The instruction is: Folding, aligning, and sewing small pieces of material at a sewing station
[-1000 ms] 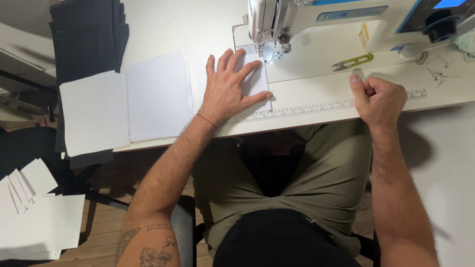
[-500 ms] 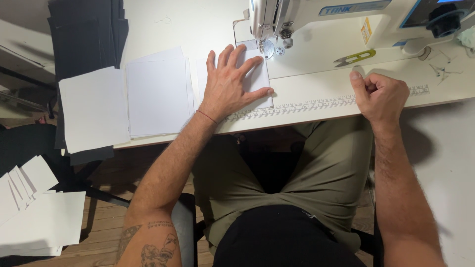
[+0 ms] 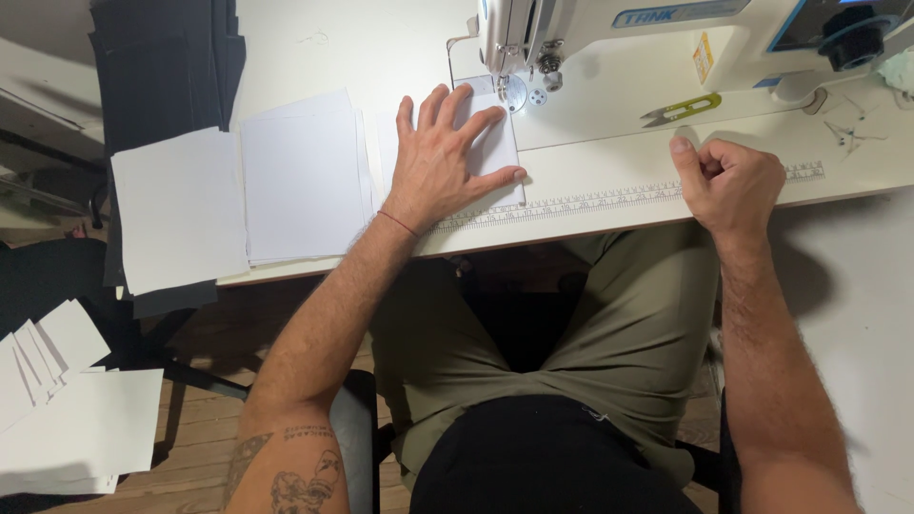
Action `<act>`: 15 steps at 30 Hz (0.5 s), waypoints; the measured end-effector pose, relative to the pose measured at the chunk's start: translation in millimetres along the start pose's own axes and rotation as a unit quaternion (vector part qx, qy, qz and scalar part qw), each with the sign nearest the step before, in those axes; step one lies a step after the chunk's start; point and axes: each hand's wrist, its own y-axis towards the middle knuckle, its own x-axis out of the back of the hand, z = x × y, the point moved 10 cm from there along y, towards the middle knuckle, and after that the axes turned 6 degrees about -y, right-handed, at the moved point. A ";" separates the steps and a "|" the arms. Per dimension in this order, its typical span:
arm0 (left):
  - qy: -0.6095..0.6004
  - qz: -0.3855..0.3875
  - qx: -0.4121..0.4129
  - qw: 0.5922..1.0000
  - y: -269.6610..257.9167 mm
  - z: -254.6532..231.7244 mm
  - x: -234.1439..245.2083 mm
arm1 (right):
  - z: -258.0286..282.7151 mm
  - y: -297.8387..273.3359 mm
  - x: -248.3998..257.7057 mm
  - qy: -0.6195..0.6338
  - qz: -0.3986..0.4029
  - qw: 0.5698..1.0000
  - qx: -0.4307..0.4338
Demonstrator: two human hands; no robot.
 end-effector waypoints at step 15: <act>0.022 0.054 0.017 0.998 7.1 -0.7 -6.8 | 47.9 25.5 110.5 -0.010 -0.233 0.959 0.162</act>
